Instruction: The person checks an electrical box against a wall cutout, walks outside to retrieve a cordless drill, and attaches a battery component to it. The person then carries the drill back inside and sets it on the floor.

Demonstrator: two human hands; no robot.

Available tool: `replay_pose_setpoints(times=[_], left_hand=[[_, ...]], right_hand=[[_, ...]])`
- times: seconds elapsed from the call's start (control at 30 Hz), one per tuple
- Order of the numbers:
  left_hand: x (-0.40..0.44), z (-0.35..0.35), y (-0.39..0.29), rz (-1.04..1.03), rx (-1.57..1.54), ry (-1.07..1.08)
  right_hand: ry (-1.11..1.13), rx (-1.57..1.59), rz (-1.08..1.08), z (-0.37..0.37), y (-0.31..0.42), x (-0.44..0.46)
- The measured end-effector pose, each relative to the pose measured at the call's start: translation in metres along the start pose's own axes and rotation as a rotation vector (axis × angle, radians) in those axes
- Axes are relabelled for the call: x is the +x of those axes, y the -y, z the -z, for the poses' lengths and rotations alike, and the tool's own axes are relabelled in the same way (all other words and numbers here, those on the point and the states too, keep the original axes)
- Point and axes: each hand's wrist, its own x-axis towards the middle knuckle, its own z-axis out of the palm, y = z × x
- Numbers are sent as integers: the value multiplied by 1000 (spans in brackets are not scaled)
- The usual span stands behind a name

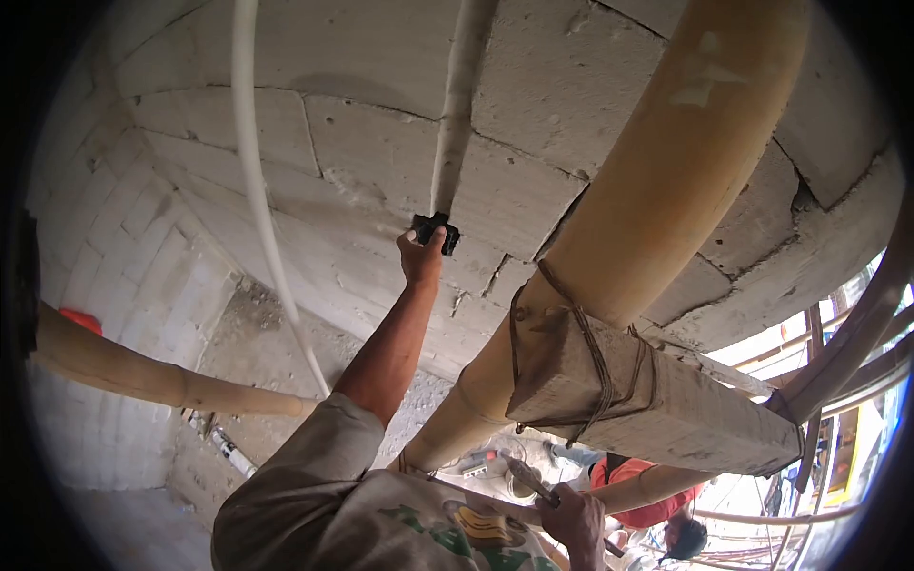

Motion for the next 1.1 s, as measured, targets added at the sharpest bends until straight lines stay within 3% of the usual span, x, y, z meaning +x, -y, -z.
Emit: replay_pose_setpoints(times=[0.1,0.2,0.57,0.6,0.73,0.83,0.9,1.0,1.03,1.1], left_hand=[[-4,1,-17,124,13,3],[-16,4,-34,141,-114,-3],[8,10,-7,124,6,14],[6,18,-11,136,6,39],[-22,78,1,223,492,233],[-53,156,37,359,582,139],[-59,206,82,296,488,131],[-116,260,42,449,294,166],[-127,275,44,468,158,189],[-147,306,49,492,-112,231]], right_hand=[[-19,4,-5,2,3,-2],[-16,-19,-22,2,3,-2],[-180,53,91,-14,-11,-5],[-196,62,106,-15,-12,-7],[-262,13,127,-14,-9,-15],[-338,82,93,-14,-7,-25],[-393,157,50,-16,-1,-32],[-531,346,-36,-24,-5,-43],[-484,400,-82,-28,-8,-43],[-574,535,10,-50,-9,-41]])
